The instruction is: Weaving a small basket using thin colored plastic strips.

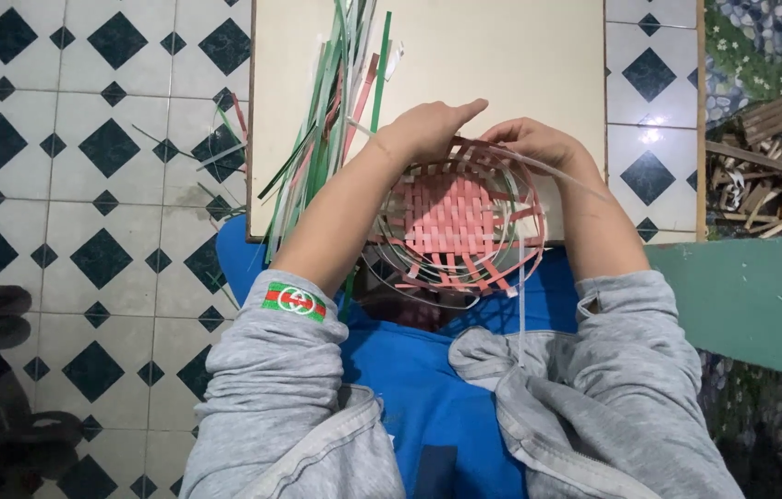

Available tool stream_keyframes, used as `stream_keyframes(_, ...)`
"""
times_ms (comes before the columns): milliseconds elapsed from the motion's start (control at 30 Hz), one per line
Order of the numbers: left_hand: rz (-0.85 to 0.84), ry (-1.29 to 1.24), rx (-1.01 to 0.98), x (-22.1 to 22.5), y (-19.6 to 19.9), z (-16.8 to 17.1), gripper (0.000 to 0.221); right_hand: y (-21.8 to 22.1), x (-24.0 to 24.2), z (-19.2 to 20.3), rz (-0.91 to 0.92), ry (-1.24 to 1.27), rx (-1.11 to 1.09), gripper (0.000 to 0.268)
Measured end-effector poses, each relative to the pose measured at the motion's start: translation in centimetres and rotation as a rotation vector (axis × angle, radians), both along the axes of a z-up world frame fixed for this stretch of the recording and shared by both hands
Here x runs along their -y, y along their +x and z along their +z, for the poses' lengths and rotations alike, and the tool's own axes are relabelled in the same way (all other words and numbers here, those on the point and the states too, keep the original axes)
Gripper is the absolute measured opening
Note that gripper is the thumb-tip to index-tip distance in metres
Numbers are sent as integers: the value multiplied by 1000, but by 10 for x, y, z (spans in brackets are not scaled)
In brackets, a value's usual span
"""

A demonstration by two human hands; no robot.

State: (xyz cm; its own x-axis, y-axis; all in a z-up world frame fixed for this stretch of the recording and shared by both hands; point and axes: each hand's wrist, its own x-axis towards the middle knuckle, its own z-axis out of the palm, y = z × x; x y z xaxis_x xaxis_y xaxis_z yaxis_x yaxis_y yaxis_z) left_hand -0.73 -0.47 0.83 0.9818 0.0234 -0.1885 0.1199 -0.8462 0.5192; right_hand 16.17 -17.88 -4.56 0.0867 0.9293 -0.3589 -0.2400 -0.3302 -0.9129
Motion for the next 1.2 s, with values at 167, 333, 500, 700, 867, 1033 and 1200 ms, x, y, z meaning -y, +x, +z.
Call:
stream_keyframes(167,28,10,10,-4,3,-12,74,-7,15,15,-134,82,189,30)
stream_keyframes(333,21,17,3,-7,3,-14,71,-26,43,27,-254,75,414,32)
stream_keyframes(500,16,23,54,-1,-2,-6,68,-29,47,-2,-359,118,255,28)
stream_keyframes(700,40,19,31,1,-7,-1,66,-43,43,21,-318,146,398,16)
stream_keyframes(867,42,27,33,-1,7,-21,62,-45,42,41,-231,124,514,13)
stream_keyframes(1033,50,136,109,-5,12,-30,47,-38,37,28,-276,112,464,22)
stream_keyframes(1200,-113,208,44,5,2,0,16,-45,33,37,-171,-70,577,35)
